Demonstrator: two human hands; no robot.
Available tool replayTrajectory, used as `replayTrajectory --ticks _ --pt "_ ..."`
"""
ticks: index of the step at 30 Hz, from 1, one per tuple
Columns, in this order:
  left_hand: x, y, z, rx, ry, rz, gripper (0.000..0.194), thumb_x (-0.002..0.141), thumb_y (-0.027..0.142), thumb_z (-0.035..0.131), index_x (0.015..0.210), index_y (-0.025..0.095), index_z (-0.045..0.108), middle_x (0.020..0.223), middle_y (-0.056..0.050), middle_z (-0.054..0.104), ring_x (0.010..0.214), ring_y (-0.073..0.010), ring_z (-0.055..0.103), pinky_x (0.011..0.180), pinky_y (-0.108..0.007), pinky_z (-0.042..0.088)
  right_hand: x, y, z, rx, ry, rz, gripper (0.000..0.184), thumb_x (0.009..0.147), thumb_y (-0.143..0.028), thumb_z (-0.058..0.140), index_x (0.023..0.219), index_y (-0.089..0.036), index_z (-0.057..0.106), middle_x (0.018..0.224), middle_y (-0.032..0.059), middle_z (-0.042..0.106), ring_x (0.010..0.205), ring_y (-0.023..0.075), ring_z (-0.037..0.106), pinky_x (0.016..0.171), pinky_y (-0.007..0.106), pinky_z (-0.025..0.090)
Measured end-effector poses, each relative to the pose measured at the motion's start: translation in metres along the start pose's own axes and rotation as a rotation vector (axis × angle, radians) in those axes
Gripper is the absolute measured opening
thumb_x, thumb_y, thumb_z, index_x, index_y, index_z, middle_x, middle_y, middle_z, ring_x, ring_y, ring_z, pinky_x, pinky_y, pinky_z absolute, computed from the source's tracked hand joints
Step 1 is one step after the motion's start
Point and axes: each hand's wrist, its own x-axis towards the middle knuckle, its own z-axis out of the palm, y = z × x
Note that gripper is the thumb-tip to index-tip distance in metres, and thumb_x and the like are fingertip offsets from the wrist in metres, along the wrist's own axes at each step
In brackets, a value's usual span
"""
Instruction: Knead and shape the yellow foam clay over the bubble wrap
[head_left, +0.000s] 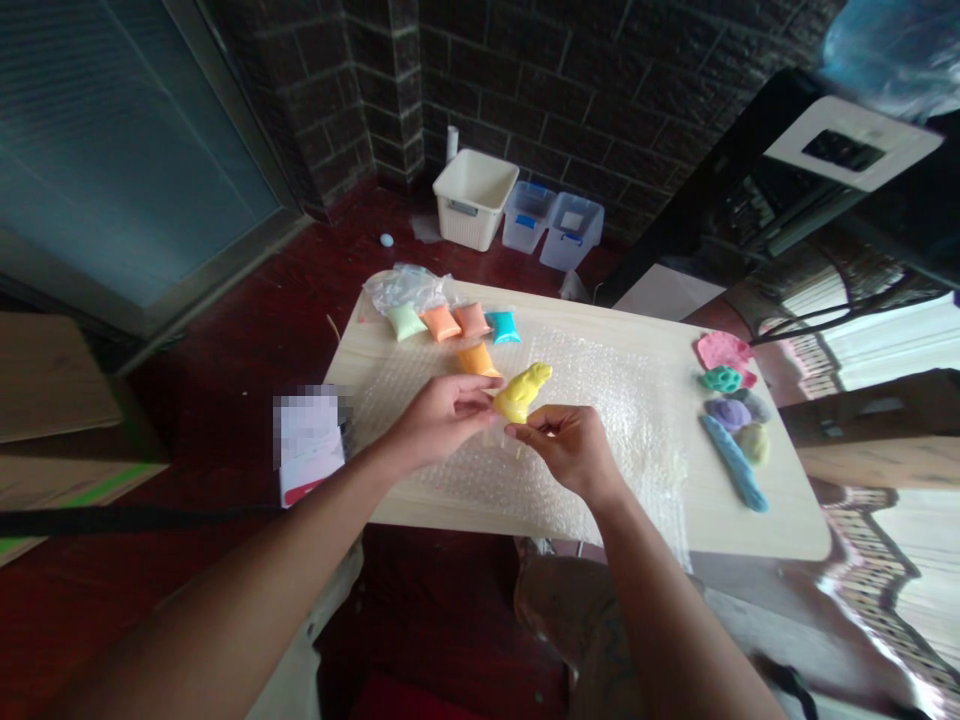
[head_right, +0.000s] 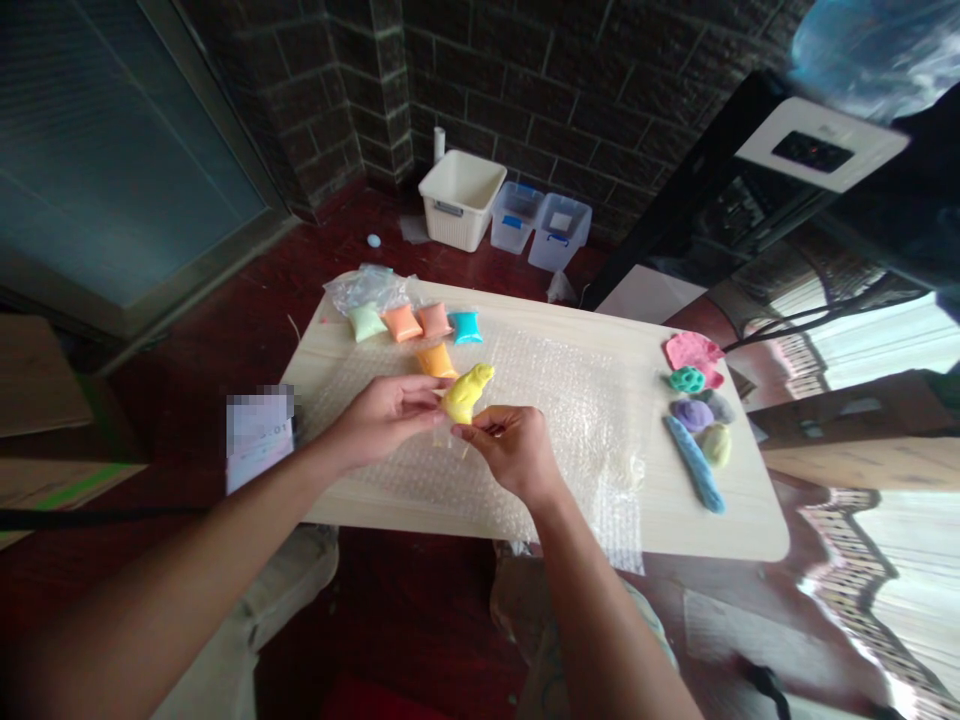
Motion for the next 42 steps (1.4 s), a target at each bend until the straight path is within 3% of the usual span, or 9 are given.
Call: replayTrajectory --ticks 4,7,10,14,24,31,38,42 --pt "0.000 0.003 0.001 -0.077 -0.098 -0.055 0.045 0.081 0.033 0.085 0.121 0.015 0.076 0.129 -0.015 0.076 0.117 -0.0280 0.072 0.097 -0.040 0.057 -0.002 -0.001 0.003 0.026 -0.016 -0.030 0.041 0.077 -0.037 0.087 0.054 -0.021 0.056 0.053 -0.0037 0.050 0.052 0.0104 0.037 0.050 0.030 0.029" --pt "0.000 0.005 0.003 -0.083 -0.102 -0.058 0.043 0.084 0.040 0.082 0.120 0.017 0.076 0.129 -0.013 0.075 0.116 -0.0262 0.070 0.093 -0.036 0.055 -0.003 -0.003 0.004 0.021 -0.103 -0.046 0.039 0.080 -0.036 0.085 0.056 -0.020 0.058 0.055 -0.0042 0.050 0.053 0.0103 0.037 0.051 0.029 0.030" --pt "-0.001 0.007 0.004 -0.055 -0.111 -0.058 0.036 0.086 0.046 0.080 0.107 0.017 0.078 0.115 -0.010 0.078 0.109 -0.0239 0.069 0.090 -0.033 0.051 -0.005 -0.005 0.003 0.000 -0.194 -0.063 0.032 0.084 -0.034 0.080 0.061 -0.019 0.065 0.059 -0.0027 0.055 0.057 0.0111 0.041 0.055 0.029 0.034" --pt "-0.004 0.009 0.004 -0.081 -0.132 -0.125 0.040 0.084 0.052 0.081 0.098 0.015 0.076 0.096 -0.007 0.076 0.093 -0.0212 0.067 0.081 -0.032 0.049 -0.007 -0.006 0.001 -0.016 -0.279 -0.092 0.027 0.091 -0.032 0.071 0.069 -0.017 0.074 0.064 -0.0008 0.061 0.061 0.0129 0.047 0.059 0.029 0.039" --pt "0.000 -0.002 0.006 -0.221 0.051 -0.114 0.045 0.077 0.055 0.087 0.091 0.014 0.075 0.085 -0.004 0.071 0.078 -0.0155 0.063 0.071 -0.027 0.047 -0.004 -0.007 0.003 -0.160 -0.210 -0.131 0.031 0.096 -0.034 0.063 0.075 -0.016 0.077 0.066 0.0015 0.066 0.062 0.0133 0.050 0.059 0.029 0.038" --pt "0.002 -0.002 0.011 -0.385 0.127 -0.126 0.042 0.070 0.048 0.093 0.090 0.014 0.077 0.089 -0.004 0.072 0.086 -0.0154 0.065 0.077 -0.026 0.051 -0.002 -0.005 0.004 -0.152 -0.144 -0.072 0.028 0.091 -0.038 0.071 0.072 -0.018 0.070 0.064 -0.0003 0.063 0.057 0.0119 0.046 0.056 0.029 0.036" --pt "0.001 -0.004 0.013 -0.457 0.204 -0.155 0.042 0.066 0.043 0.097 0.088 0.013 0.080 0.089 -0.006 0.075 0.084 -0.0146 0.066 0.075 -0.024 0.053 -0.001 0.000 0.004 -0.113 -0.234 -0.058 0.027 0.093 -0.038 0.070 0.074 -0.018 0.068 0.066 -0.0005 0.061 0.060 0.0122 0.046 0.057 0.029 0.036" --pt "0.002 0.000 0.012 -0.407 0.239 -0.121 0.046 0.067 0.045 0.097 0.093 0.012 0.079 0.092 -0.007 0.076 0.081 -0.0140 0.066 0.071 -0.024 0.053 -0.002 -0.001 0.006 0.079 -0.270 0.009 0.029 0.094 -0.045 0.070 0.086 -0.017 0.069 0.075 0.0013 0.064 0.063 0.0125 0.049 0.057 0.029 0.037"
